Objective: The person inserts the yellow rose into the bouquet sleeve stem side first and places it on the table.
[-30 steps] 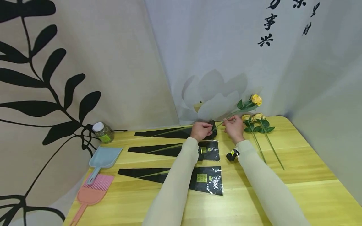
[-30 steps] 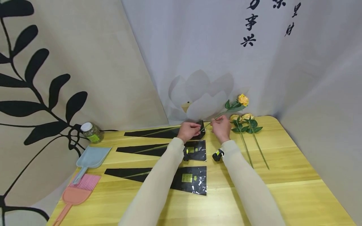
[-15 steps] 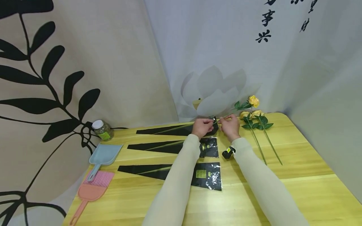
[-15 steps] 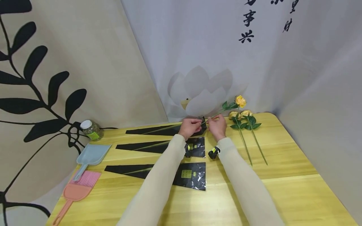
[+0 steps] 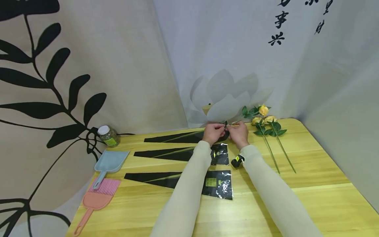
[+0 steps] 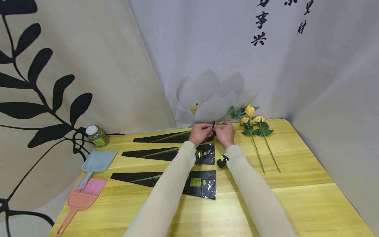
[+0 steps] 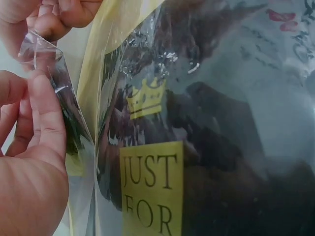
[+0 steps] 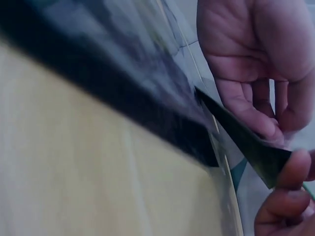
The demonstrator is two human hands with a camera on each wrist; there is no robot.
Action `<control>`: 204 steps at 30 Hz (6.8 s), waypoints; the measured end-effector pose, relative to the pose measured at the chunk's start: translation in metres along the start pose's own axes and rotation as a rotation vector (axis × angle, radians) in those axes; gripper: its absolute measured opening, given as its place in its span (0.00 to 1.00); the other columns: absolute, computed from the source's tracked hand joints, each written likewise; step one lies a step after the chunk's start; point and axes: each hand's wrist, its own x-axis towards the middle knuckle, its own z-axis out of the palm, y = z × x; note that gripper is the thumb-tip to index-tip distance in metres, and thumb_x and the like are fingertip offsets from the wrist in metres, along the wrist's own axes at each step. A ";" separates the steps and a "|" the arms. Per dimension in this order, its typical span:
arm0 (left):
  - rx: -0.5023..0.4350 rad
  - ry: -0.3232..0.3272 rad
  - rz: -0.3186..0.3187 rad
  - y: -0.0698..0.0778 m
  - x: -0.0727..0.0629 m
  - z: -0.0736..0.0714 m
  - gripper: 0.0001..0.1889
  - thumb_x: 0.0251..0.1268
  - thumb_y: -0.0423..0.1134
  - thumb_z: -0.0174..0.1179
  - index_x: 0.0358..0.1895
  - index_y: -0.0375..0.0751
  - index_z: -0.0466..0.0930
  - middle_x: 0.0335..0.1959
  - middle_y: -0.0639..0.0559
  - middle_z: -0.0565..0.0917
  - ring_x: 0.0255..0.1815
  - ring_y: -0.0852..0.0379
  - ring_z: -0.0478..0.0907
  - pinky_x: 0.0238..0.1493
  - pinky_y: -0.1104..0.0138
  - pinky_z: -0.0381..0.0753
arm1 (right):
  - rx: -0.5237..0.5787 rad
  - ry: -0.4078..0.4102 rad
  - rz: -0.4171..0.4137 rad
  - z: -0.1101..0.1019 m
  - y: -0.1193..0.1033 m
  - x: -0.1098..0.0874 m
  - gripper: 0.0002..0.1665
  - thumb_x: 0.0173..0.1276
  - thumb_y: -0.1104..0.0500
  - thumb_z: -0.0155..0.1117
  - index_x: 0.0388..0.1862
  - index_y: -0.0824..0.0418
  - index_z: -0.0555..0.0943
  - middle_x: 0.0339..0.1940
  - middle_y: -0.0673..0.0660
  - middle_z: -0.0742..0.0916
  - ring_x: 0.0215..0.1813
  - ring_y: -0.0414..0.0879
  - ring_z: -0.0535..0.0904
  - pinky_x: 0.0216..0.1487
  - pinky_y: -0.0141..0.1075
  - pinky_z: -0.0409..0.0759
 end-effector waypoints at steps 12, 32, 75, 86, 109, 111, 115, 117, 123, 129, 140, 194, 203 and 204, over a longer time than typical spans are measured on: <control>0.007 0.008 -0.030 -0.008 0.007 -0.006 0.11 0.77 0.33 0.63 0.54 0.34 0.90 0.42 0.40 0.92 0.31 0.63 0.86 0.39 0.70 0.90 | -0.088 -0.003 -0.114 -0.013 -0.004 0.002 0.28 0.88 0.48 0.42 0.59 0.67 0.83 0.36 0.63 0.91 0.26 0.56 0.85 0.19 0.34 0.72; -0.022 0.003 -0.025 -0.008 0.009 -0.008 0.10 0.77 0.31 0.63 0.52 0.33 0.91 0.38 0.43 0.92 0.29 0.64 0.84 0.38 0.70 0.90 | 0.139 0.115 -0.082 -0.018 -0.012 0.000 0.24 0.85 0.48 0.56 0.53 0.70 0.83 0.47 0.70 0.90 0.28 0.54 0.83 0.19 0.31 0.71; 0.009 -0.027 0.048 0.011 0.004 -0.003 0.11 0.77 0.32 0.63 0.54 0.34 0.91 0.44 0.41 0.93 0.34 0.61 0.89 0.40 0.70 0.91 | 0.324 -0.012 0.058 -0.001 0.001 -0.007 0.11 0.76 0.61 0.64 0.53 0.64 0.78 0.28 0.44 0.88 0.16 0.36 0.75 0.21 0.29 0.77; -0.019 -0.023 0.024 0.012 0.004 -0.008 0.11 0.77 0.33 0.64 0.54 0.33 0.90 0.44 0.42 0.93 0.33 0.61 0.88 0.41 0.69 0.91 | 0.334 -0.051 -0.031 0.000 0.006 -0.007 0.09 0.88 0.53 0.51 0.54 0.58 0.68 0.36 0.46 0.92 0.18 0.38 0.78 0.23 0.35 0.80; 0.006 -0.009 0.010 0.007 0.008 -0.020 0.13 0.78 0.35 0.64 0.57 0.35 0.90 0.47 0.45 0.92 0.34 0.62 0.89 0.41 0.69 0.91 | 0.453 0.019 -0.014 -0.012 0.005 -0.005 0.12 0.85 0.51 0.56 0.45 0.59 0.76 0.34 0.50 0.92 0.16 0.36 0.79 0.17 0.28 0.73; 0.019 -0.007 0.015 0.008 0.007 -0.020 0.12 0.78 0.36 0.64 0.56 0.36 0.90 0.47 0.45 0.92 0.34 0.62 0.88 0.41 0.69 0.91 | 0.440 0.013 -0.007 -0.012 0.006 -0.005 0.12 0.85 0.51 0.56 0.44 0.59 0.76 0.36 0.52 0.92 0.17 0.38 0.79 0.18 0.30 0.75; 0.036 0.002 0.028 0.011 0.006 -0.019 0.11 0.77 0.36 0.65 0.54 0.39 0.91 0.48 0.47 0.92 0.34 0.63 0.88 0.41 0.69 0.91 | 0.415 0.000 -0.003 -0.009 0.007 -0.005 0.11 0.85 0.51 0.57 0.43 0.56 0.76 0.41 0.56 0.93 0.18 0.40 0.80 0.19 0.33 0.77; 0.034 0.007 0.037 0.013 0.006 -0.018 0.10 0.77 0.36 0.65 0.54 0.40 0.92 0.47 0.47 0.93 0.34 0.62 0.88 0.41 0.69 0.91 | 0.415 -0.002 -0.013 -0.008 0.007 -0.006 0.11 0.85 0.51 0.57 0.42 0.56 0.75 0.41 0.58 0.93 0.17 0.40 0.79 0.19 0.33 0.78; 0.036 -0.001 0.055 0.019 0.004 -0.017 0.12 0.78 0.36 0.64 0.56 0.39 0.91 0.47 0.42 0.92 0.34 0.63 0.87 0.41 0.68 0.91 | 0.441 -0.009 -0.044 -0.002 0.004 -0.009 0.10 0.84 0.53 0.59 0.41 0.56 0.74 0.42 0.61 0.93 0.11 0.37 0.71 0.16 0.33 0.75; 0.012 -0.010 0.045 0.025 0.002 -0.015 0.14 0.78 0.37 0.64 0.60 0.37 0.88 0.50 0.40 0.91 0.36 0.61 0.88 0.43 0.68 0.91 | 0.422 -0.022 -0.042 0.000 0.006 -0.007 0.11 0.82 0.52 0.62 0.41 0.57 0.77 0.42 0.57 0.93 0.11 0.36 0.68 0.14 0.31 0.73; 0.012 -0.016 0.088 0.032 0.005 -0.006 0.13 0.78 0.37 0.64 0.57 0.37 0.90 0.42 0.47 0.92 0.33 0.64 0.87 0.45 0.64 0.92 | 0.392 -0.047 -0.026 0.006 0.007 -0.008 0.10 0.80 0.53 0.65 0.39 0.57 0.80 0.26 0.40 0.83 0.11 0.35 0.68 0.14 0.28 0.68; 0.248 -0.021 0.128 0.029 -0.005 -0.029 0.12 0.78 0.37 0.64 0.56 0.40 0.91 0.41 0.48 0.94 0.34 0.61 0.90 0.39 0.67 0.91 | 0.399 -0.287 0.034 -0.029 0.001 -0.001 0.20 0.78 0.47 0.68 0.57 0.52 0.71 0.29 0.49 0.82 0.16 0.38 0.75 0.18 0.30 0.71; 0.204 -0.021 0.148 0.032 -0.009 -0.031 0.11 0.78 0.35 0.63 0.55 0.38 0.91 0.41 0.44 0.93 0.34 0.58 0.90 0.40 0.67 0.91 | 0.178 -0.373 -0.067 -0.029 0.004 0.000 0.27 0.82 0.52 0.62 0.70 0.64 0.69 0.39 0.53 0.89 0.18 0.39 0.76 0.21 0.33 0.75; 0.201 -0.021 0.149 0.032 -0.009 -0.031 0.11 0.77 0.35 0.63 0.55 0.38 0.91 0.40 0.44 0.93 0.35 0.58 0.90 0.41 0.66 0.92 | 0.163 -0.380 -0.074 -0.029 0.005 0.001 0.27 0.82 0.53 0.62 0.70 0.64 0.69 0.41 0.53 0.89 0.18 0.39 0.76 0.22 0.33 0.76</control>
